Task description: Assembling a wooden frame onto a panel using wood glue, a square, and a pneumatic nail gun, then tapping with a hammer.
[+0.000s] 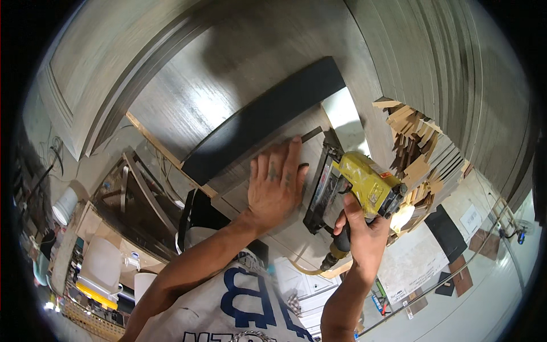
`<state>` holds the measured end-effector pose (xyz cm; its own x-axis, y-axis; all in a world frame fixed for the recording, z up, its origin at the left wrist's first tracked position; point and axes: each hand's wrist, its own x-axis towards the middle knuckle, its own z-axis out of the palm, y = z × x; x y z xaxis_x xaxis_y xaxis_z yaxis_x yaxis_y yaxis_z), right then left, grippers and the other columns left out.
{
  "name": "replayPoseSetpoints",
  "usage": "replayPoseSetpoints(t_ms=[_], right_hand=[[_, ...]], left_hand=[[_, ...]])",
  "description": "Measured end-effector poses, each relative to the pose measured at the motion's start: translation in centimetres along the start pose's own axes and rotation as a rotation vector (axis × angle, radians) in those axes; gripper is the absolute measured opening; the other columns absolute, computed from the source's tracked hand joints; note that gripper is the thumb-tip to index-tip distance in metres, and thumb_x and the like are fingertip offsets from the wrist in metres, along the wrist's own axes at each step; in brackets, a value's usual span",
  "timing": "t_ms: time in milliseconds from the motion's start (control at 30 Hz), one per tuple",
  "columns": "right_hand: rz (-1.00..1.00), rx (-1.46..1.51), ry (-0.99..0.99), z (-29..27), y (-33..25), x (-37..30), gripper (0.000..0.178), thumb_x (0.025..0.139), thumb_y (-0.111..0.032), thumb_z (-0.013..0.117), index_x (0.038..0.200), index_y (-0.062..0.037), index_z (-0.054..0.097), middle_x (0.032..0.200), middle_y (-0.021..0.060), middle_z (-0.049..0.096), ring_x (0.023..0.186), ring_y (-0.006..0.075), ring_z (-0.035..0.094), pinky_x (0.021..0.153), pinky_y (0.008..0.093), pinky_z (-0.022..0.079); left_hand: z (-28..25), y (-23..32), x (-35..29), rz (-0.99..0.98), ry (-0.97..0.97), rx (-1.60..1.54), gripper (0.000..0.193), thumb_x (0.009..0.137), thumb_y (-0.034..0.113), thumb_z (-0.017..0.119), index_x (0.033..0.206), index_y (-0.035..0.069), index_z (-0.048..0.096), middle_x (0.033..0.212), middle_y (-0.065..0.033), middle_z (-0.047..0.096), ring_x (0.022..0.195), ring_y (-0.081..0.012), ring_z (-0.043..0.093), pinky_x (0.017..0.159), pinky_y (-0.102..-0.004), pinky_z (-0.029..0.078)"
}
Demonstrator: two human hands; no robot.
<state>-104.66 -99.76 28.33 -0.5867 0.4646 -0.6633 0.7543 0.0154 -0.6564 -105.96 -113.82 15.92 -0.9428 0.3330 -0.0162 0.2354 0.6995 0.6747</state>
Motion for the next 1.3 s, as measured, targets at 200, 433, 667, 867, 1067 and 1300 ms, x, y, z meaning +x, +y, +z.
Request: replayPoseSetpoints(t_ms=[200, 433, 667, 867, 1067, 1300], right_hand=[[-0.007, -0.005, 0.005, 0.3, 0.2, -0.2, 0.027, 0.09, -0.01, 0.068, 0.112, 0.0032, 0.058, 0.088, 0.0078, 0.064, 0.052, 0.0138, 0.056, 0.045, 0.0271, 0.046], [-0.013, -0.069, 0.038, 1.2, -0.7, -0.7, 0.02, 0.091, -0.012, 0.069, 0.101, 0.0035, 0.061, 0.069, 0.0019, 0.059, 0.054, 0.0086, 0.054, 0.049, 0.0238, 0.043], [0.005, -0.107, 0.011, 2.2, -1.6, -0.7, 0.02, 0.091, -0.014, 0.07, 0.098, 0.0038, 0.064, 0.067, 0.0015, 0.06, 0.054, 0.0073, 0.054, 0.049, 0.0231, 0.043], [-0.011, -0.135, 0.004, 2.2, -1.7, -0.5, 0.022, 0.091, -0.015, 0.07, 0.099, 0.0045, 0.064, 0.067, 0.0016, 0.06, 0.054, 0.0071, 0.053, 0.05, 0.0231, 0.042], [0.002, -0.187, 0.046, 2.8, -2.0, -0.8, 0.02, 0.091, -0.014, 0.069, 0.095, 0.005, 0.063, 0.065, 0.0013, 0.06, 0.053, 0.0076, 0.053, 0.049, 0.0234, 0.042], [-0.067, -0.145, 0.094, 2.6, -1.4, -0.7, 0.017, 0.089, -0.012, 0.068, 0.091, 0.0048, 0.063, 0.063, 0.0013, 0.059, 0.051, 0.0084, 0.053, 0.047, 0.025, 0.042]], left_hand=[[0.0, -0.2, -0.2, 0.017, 0.03, 0.031, 0.058, 0.09, 0.02, 0.063, 0.139, -0.004, 0.044, 0.115, -0.0181, 0.058, 0.086, -0.0341, 0.052, 0.078, -0.0458, 0.043], [0.4, -0.3, -0.2, 0.018, 0.084, 0.01, 0.059, 0.089, 0.02, 0.064, 0.139, -0.005, 0.045, 0.11, -0.0177, 0.058, 0.084, -0.0331, 0.052, 0.076, -0.0455, 0.044], [0.0, 0.0, -0.2, -0.006, 0.014, -0.024, 0.066, 0.087, 0.016, 0.067, 0.141, -0.009, 0.038, 0.111, -0.0223, 0.054, 0.089, -0.0358, 0.053, 0.076, -0.0461, 0.043], [0.2, -0.2, -0.1, 0.018, 0.054, -0.022, 0.067, 0.087, 0.017, 0.068, 0.141, -0.01, 0.038, 0.112, -0.0238, 0.053, 0.089, -0.0364, 0.053, 0.077, -0.0464, 0.043], [0.0, -0.4, -0.2, 0.019, 0.052, -0.012, 0.068, 0.087, 0.017, 0.067, 0.142, -0.009, 0.037, 0.113, -0.0232, 0.053, 0.09, -0.036, 0.053, 0.077, -0.0466, 0.043], [-0.3, 0.8, -0.4, -0.059, -0.072, -0.005, 0.065, 0.088, 0.014, 0.064, 0.142, -0.009, 0.036, 0.118, -0.0237, 0.052, 0.099, -0.0381, 0.052, 0.087, -0.0484, 0.042]])
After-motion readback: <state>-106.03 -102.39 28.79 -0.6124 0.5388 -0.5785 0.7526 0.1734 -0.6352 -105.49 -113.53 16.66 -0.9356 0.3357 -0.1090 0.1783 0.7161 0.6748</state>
